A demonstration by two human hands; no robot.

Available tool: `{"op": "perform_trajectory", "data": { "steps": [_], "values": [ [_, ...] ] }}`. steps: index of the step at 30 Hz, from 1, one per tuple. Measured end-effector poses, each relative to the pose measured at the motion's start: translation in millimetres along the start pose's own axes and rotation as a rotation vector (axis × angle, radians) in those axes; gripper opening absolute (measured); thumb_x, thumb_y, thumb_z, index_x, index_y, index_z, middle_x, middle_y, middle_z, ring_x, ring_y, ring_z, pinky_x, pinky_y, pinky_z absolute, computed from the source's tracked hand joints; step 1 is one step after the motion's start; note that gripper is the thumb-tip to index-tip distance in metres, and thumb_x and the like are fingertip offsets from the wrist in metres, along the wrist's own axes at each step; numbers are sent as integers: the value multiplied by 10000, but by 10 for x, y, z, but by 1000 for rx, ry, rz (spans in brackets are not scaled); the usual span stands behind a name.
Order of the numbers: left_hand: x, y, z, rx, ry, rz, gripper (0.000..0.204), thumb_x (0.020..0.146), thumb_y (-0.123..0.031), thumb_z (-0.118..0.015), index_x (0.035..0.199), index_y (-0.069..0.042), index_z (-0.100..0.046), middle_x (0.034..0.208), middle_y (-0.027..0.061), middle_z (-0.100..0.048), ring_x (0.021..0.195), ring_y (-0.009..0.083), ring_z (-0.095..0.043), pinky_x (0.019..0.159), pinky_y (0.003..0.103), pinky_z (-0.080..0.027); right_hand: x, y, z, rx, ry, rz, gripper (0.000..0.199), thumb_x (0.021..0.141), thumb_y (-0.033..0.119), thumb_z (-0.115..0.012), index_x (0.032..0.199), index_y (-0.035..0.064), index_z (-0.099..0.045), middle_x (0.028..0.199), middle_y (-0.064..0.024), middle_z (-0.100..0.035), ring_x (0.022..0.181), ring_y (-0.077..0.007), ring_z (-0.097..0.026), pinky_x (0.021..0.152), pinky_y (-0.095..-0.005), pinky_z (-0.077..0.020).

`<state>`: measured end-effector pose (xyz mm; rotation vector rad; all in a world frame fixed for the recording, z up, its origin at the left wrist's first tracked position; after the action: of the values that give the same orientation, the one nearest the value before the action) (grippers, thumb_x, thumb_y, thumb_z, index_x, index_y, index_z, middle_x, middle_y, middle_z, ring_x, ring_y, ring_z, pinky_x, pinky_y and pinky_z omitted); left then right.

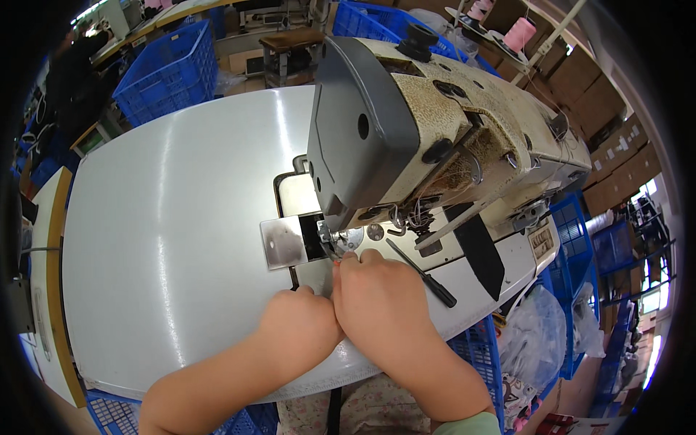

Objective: Threading a large industrial sewing machine and preparing it for use.

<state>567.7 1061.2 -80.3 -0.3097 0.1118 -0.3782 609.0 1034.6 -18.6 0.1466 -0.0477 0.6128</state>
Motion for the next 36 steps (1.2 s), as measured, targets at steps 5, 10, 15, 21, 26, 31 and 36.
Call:
{"op": "perform_trajectory", "data": {
  "steps": [5, 10, 15, 21, 26, 31, 36],
  "values": [
    [-7, -24, 40, 23, -37, -24, 211, 737, -245, -599, 665, -52, -642, 584, 53, -589, 599, 236, -578, 460, 342, -466, 24, 16, -16, 4, -22, 28, 183, 807, 156, -561, 833, -12, -631, 671, -127, -574, 585, -274, -596, 536, -358, -477],
    [-1, -44, 42, 36, -56, -34, 202, 720, -243, -609, 642, -59, -638, 563, 49, -581, 583, 233, -574, 455, 338, -461, -5, -17, -34, 26, -75, 40, 215, 824, 172, -550, 862, -23, -630, 678, -119, -575, 567, -259, -601, 518, -334, -478],
    [1, -44, 31, 89, -46, -39, 198, 706, -247, -626, 635, -63, -639, 562, 39, -577, 598, 220, -575, 451, 329, -452, -26, -36, 1, 85, -147, 17, 254, 823, 186, -560, 937, -28, -636, 702, -117, -580, 565, -254, -598, 514, -335, -477],
    [6, -32, 29, 66, -18, -22, 212, 717, -265, -629, 659, -62, -649, 574, 39, -583, 608, 220, -577, 466, 329, -456, -47, -31, 12, 56, -91, 25, 258, 818, 179, -567, 939, -37, -636, 683, -119, -574, 560, -251, -597, 503, -331, -475],
    [4, -31, 36, 55, -26, -18, 229, 733, -276, -623, 665, -58, -650, 583, 48, -591, 614, 229, -579, 470, 339, -462, -29, -23, 11, 41, -81, 19, 220, 822, 171, -557, 862, -34, -630, 664, -123, -569, 558, -251, -596, 505, -331, -475],
    [4, -31, 32, 51, -30, -20, 236, 735, -280, -621, 652, -61, -647, 587, 55, -595, 606, 229, -578, 468, 341, -462, -12, -19, 2, 34, -97, 22, 192, 823, 158, -550, 798, -20, -617, 662, -127, -570, 563, -251, -600, 510, -331, -478],
    [5, -55, 53, 99, -48, -36, 222, 711, -279, -631, 631, -71, -641, 563, 49, -587, 584, 223, -579, 460, 339, -463, -17, -29, -10, 58, -105, 21, 205, 827, 156, -542, 846, -29, -628, 679, -134, -579, 565, -254, -600, 514, -333, -481]
  ]
}}
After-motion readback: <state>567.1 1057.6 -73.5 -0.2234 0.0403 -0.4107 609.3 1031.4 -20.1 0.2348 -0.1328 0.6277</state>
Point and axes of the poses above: each hand's wrist, its own x-axis towards the middle knuckle, its own z-axis out of the back of the hand, y = z × x, the point moved 9 cm from there along x, towards the middle knuckle
